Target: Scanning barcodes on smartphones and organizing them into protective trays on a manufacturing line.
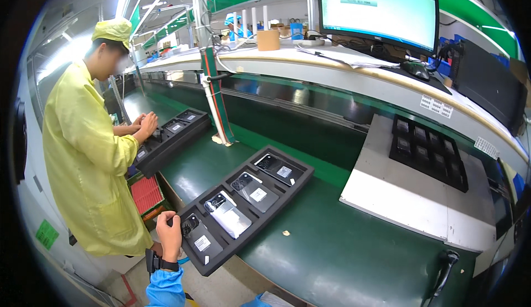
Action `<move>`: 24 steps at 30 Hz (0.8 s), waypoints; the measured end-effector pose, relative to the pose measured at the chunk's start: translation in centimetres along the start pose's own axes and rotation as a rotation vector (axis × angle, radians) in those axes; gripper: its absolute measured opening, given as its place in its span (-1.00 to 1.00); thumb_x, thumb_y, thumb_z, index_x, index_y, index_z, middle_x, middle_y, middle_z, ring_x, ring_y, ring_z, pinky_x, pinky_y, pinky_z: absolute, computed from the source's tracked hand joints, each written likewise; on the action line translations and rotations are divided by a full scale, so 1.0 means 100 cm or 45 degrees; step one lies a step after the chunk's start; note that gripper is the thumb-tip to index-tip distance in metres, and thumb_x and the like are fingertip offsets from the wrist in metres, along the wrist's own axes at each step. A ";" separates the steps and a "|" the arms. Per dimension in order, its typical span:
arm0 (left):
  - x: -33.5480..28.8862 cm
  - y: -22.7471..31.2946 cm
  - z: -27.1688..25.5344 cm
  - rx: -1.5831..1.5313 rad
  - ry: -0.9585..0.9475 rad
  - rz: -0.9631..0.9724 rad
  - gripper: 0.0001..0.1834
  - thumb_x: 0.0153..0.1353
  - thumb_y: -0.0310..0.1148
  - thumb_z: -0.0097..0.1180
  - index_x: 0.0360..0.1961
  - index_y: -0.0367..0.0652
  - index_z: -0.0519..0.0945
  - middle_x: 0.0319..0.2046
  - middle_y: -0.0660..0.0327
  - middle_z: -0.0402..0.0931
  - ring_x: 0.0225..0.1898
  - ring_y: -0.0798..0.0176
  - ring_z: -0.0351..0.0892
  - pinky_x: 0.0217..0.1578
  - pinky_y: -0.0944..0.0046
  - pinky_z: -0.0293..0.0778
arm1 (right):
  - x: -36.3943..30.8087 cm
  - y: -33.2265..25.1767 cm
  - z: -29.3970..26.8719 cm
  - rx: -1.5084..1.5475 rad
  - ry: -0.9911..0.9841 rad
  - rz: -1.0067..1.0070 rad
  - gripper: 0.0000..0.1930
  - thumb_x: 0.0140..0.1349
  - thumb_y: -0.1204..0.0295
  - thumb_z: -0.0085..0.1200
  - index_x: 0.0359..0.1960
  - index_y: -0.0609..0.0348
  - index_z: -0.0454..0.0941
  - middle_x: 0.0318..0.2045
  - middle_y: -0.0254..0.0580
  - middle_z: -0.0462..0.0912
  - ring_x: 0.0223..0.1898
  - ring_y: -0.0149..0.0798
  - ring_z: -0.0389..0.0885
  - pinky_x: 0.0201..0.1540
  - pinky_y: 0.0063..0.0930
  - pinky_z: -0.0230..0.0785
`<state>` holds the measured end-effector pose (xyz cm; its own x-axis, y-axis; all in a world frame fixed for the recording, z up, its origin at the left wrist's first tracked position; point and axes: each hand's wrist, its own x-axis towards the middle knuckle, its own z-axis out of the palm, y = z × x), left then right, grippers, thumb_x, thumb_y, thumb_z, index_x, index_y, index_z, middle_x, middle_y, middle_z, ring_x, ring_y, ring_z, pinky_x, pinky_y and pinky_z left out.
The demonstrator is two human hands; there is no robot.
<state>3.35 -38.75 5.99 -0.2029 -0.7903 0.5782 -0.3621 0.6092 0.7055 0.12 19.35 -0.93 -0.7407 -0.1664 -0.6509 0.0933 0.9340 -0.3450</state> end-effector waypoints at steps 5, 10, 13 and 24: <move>0.000 -0.001 0.001 0.049 -0.125 -0.200 -0.72 0.17 -0.31 0.16 -0.22 -0.32 0.66 -0.29 -0.06 0.65 -0.21 -0.06 0.61 -0.09 0.07 0.47 | -0.001 -0.002 -0.003 -0.009 -0.013 -0.001 -0.52 0.22 0.13 0.22 0.01 0.26 0.51 -0.24 0.12 0.72 -0.27 0.12 0.69 -0.18 -0.16 0.52; -0.001 -0.008 0.000 0.049 -0.143 -0.217 -0.72 0.17 -0.31 0.15 -0.19 -0.29 0.67 -0.25 -0.07 0.65 -0.14 -0.06 0.59 -0.04 0.10 0.45 | -0.002 -0.006 -0.007 -0.026 -0.032 -0.016 -0.52 0.22 0.14 0.23 0.00 0.28 0.53 -0.25 0.10 0.72 -0.29 0.09 0.69 -0.19 -0.19 0.53; -0.003 -0.012 0.004 -0.001 -0.133 -0.263 -0.73 0.18 -0.32 0.14 -0.21 -0.29 0.67 -0.23 -0.06 0.64 -0.11 -0.04 0.57 -0.02 0.12 0.43 | -0.003 -0.005 -0.009 -0.040 -0.047 -0.025 -0.52 0.21 0.15 0.23 -0.01 0.29 0.54 -0.25 0.09 0.73 -0.30 0.07 0.69 -0.20 -0.20 0.53; 0.023 -0.007 -0.007 0.180 -0.385 0.060 -0.76 0.16 -0.34 0.18 -0.29 -0.34 0.64 -0.33 -0.01 0.59 -0.30 -0.06 0.58 -0.20 0.11 0.48 | -0.040 -0.038 -0.079 -0.006 -0.362 -0.350 -0.59 0.25 0.22 0.25 -0.01 0.28 0.57 -0.23 -0.10 0.73 -0.30 -0.15 0.69 -0.20 -0.32 0.53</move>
<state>3.78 -40.97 7.09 -0.4753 -0.7582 0.4462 -0.4644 0.6470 0.6047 -2.49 18.97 8.32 -0.5236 -0.4909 -0.6963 -0.0865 0.8437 -0.5298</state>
